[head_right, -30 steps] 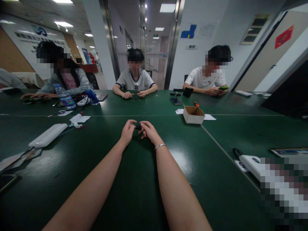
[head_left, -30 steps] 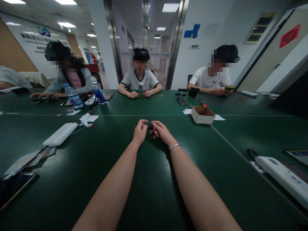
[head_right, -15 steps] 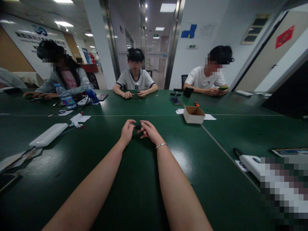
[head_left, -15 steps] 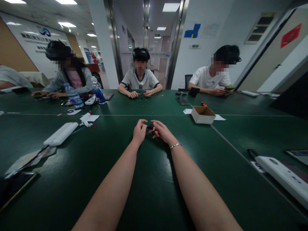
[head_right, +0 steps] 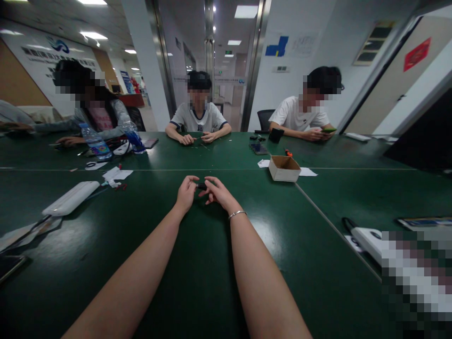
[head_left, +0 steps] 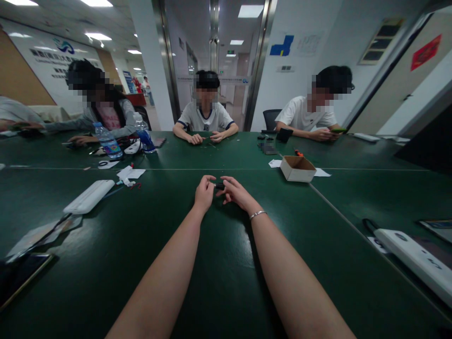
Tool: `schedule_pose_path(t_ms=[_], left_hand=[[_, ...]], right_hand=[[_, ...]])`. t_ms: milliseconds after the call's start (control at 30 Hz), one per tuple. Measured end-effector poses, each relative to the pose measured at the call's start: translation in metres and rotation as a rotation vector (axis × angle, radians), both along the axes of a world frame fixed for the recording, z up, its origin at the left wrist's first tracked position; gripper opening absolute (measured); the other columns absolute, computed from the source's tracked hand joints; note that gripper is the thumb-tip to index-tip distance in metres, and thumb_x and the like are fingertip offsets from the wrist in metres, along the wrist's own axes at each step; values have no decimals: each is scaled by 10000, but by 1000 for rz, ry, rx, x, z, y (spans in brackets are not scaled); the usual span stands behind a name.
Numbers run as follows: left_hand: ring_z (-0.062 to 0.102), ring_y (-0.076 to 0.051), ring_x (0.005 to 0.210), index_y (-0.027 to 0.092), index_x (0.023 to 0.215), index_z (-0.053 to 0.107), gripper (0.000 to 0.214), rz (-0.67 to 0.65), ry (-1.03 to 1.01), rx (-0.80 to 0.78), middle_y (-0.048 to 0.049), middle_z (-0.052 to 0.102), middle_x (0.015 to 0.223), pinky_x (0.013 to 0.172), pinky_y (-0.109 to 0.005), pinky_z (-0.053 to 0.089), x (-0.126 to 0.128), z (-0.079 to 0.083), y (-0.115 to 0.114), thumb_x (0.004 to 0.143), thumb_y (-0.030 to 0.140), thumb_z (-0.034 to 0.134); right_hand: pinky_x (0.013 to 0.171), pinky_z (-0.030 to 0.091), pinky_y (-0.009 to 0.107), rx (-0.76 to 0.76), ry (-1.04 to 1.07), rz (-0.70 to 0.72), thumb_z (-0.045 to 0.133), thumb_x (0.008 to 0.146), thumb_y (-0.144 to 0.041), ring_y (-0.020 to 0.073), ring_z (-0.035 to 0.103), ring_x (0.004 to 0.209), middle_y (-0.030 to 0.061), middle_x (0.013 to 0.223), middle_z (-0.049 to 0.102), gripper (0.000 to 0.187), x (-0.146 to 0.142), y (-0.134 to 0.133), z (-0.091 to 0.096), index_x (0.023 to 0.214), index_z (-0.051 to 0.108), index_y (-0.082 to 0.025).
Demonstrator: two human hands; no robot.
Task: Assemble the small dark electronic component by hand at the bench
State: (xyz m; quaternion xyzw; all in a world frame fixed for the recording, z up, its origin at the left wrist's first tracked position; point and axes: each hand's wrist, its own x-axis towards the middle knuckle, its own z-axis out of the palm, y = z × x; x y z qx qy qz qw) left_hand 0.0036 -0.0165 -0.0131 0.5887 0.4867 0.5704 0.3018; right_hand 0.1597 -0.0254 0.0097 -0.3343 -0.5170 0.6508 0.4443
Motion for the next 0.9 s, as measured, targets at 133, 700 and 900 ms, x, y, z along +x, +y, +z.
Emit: schedule_pose_path(t_ms=[133, 700, 900], left_hand=[[500, -139, 666, 204, 952, 567, 207, 10, 11, -5, 10, 520, 709, 625, -241, 374, -1, 1, -1, 814, 175, 416], [503, -138, 669, 206, 939, 578, 206, 25, -5, -23, 5, 541, 734, 632, -247, 378, 1, 3, -2, 808, 174, 422], [495, -138, 654, 209, 944, 575, 209, 25, -1, -17, 7, 537, 716, 617, -244, 379, 0, 0, 0, 816, 170, 415]], right_hand=[[511, 568, 250, 53, 25, 9, 705, 645, -132, 43, 520, 460, -28, 984, 622, 595, 0, -1, 0, 1153, 435, -286], [475, 566, 251, 39, 41, -72, 759, 602, -166, 31, 469, 425, -61, 899, 599, 646, 0, 1, -4, 1138, 418, -286], [486, 563, 248, 35, 20, -66, 723, 645, -195, 18, 438, 406, -50, 874, 602, 535, 1, 1, -2, 1101, 447, -251]])
